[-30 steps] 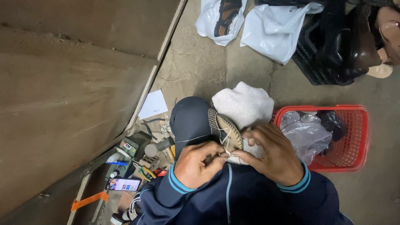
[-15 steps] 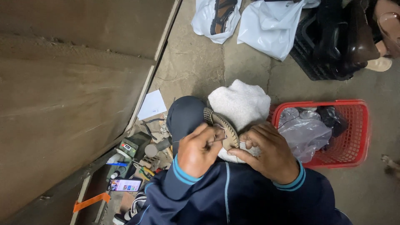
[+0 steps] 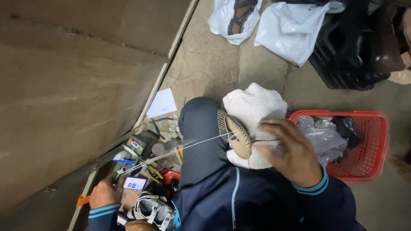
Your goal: The person is sewing the sole of a beige slipper using a needle and white thread. They repeatedly push the needle through the sole and pull the thread tight to secure the stitching.
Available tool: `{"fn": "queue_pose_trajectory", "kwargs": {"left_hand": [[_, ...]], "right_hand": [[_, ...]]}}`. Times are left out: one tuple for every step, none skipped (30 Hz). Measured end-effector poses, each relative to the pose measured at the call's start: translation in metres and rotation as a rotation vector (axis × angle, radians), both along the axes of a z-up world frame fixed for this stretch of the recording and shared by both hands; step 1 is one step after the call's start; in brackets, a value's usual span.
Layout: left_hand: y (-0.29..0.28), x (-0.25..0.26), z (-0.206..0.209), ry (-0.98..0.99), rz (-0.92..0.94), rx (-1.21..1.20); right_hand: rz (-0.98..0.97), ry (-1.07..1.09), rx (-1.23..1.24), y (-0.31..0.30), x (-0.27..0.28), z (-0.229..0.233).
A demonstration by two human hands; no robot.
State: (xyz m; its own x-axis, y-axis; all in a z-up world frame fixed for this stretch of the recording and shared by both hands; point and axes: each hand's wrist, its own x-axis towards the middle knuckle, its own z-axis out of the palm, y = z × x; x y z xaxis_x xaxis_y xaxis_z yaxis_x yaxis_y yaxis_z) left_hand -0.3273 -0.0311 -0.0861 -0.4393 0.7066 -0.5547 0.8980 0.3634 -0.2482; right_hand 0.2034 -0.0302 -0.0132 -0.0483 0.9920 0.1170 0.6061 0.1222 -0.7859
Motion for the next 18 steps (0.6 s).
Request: {"fn": "queue_pose_trajectory", "kwargs": {"left_hand": [[-0.004,-0.005,-0.004,0.0,0.01,0.002],[-0.004,-0.008,-0.01,0.023,0.079,-0.041],[-0.005,-0.011,-0.016,0.047,0.148,-0.083],[-0.007,-0.007,-0.028,0.041,0.145,-0.083],[-0.009,-0.001,-0.04,-0.015,0.058,0.038],[-0.012,0.003,-0.052,-0.067,-0.027,0.159],[-0.005,0.029,-0.048,-0.071,-0.029,0.157],[0.002,0.055,-0.044,-0.337,-0.198,0.434],[0.009,0.082,-0.041,-0.602,-0.359,0.718],[0.02,0.119,-0.015,-0.621,-0.366,0.712],[0.03,0.157,0.011,-0.754,-0.386,0.721],[0.041,0.199,0.035,-0.907,-0.411,0.722],[0.044,0.218,0.039,-0.946,-0.424,0.707],[0.046,0.237,0.047,-1.03,-0.491,0.663],[0.049,0.256,0.055,-1.114,-0.558,0.618],[0.049,0.266,0.053,-1.147,-0.578,0.597],[0.049,0.274,0.051,-1.08,-0.644,0.601],[0.047,0.279,0.05,-1.001,-0.702,0.614]], "right_hand": [[0.01,0.0,0.002,0.003,-0.002,0.003],[-0.101,-0.069,0.057,0.005,-0.003,0.007],[-0.212,-0.138,0.113,0.007,-0.004,0.011],[-0.214,-0.143,0.114,0.006,-0.003,0.009],[-0.204,-0.187,0.178,0.006,-0.002,0.008],[-0.192,-0.229,0.239,0.005,-0.002,0.006],[-0.194,-0.233,0.237,0.006,-0.005,0.003],[-0.158,-0.286,0.261,0.006,-0.008,-0.001],[-0.122,-0.338,0.285,0.006,-0.009,-0.005],[-0.133,-0.354,0.278,0.004,-0.015,-0.013],[-0.044,-0.386,0.283,0.002,-0.02,-0.023],[0.033,-0.433,0.279,-0.003,-0.02,-0.032],[0.01,-0.463,0.263,0.001,-0.025,-0.026],[0.007,-0.338,0.216,0.003,-0.029,-0.018],[0.001,-0.211,0.174,0.007,-0.032,-0.012],[-0.032,-0.233,0.16,0.005,-0.03,-0.013],[-0.069,-0.236,0.187,0.003,-0.029,-0.015],[-0.093,-0.232,0.218,0.003,-0.03,-0.017]]}}
